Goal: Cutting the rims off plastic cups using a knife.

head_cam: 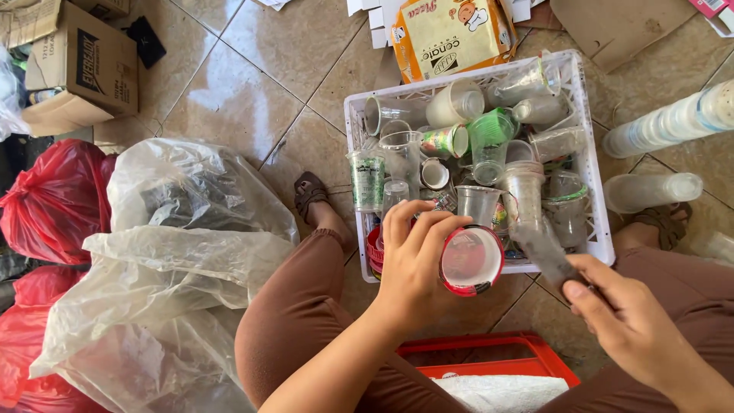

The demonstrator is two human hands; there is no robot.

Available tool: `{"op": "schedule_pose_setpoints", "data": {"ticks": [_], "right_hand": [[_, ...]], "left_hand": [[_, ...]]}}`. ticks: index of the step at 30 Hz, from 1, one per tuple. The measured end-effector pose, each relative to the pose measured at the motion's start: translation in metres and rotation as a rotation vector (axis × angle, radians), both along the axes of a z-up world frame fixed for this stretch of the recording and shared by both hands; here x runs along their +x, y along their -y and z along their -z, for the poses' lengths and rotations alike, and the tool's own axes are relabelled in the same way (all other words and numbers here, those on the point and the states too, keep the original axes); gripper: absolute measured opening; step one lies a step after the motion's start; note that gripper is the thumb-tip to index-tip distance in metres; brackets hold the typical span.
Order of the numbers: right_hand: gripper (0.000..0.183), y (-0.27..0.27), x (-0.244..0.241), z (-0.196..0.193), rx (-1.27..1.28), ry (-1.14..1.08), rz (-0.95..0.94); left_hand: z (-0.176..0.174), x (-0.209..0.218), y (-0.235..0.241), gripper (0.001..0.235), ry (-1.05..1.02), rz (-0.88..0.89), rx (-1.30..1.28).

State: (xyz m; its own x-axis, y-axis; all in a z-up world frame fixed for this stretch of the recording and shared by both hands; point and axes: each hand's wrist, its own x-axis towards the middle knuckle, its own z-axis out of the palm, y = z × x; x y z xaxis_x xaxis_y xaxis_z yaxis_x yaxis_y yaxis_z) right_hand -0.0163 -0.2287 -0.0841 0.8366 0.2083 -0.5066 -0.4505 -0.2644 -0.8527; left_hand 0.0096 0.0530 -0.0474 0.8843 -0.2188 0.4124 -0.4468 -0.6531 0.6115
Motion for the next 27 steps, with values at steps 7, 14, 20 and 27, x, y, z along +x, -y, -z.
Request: {"op": "schedule_pose_setpoints", "data": {"ticks": [7, 14, 20, 27], "right_hand": [[0.018, 0.003, -0.008, -0.003, -0.327, 0.183, -0.089], [0.027, 0.003, -0.025, 0.012, 0.126, 0.102, 0.139], [0.037, -0.01, -0.029, 0.002, 0.096, 0.181, 0.07], [0.036, -0.027, -0.027, -0.018, -0.075, 0.743, -0.108]], "left_hand": [[0.011, 0.001, 0.007, 0.074, -0.109, 0.03, -0.129], [0.031, -0.014, 0.03, 0.083, -0.383, 0.146, -0.596], [0.049, -0.036, 0.049, 0.08, -0.409, -0.001, -0.773], [0.045, -0.034, 0.044, 0.076, -0.215, 0.089, -0.703]]}}
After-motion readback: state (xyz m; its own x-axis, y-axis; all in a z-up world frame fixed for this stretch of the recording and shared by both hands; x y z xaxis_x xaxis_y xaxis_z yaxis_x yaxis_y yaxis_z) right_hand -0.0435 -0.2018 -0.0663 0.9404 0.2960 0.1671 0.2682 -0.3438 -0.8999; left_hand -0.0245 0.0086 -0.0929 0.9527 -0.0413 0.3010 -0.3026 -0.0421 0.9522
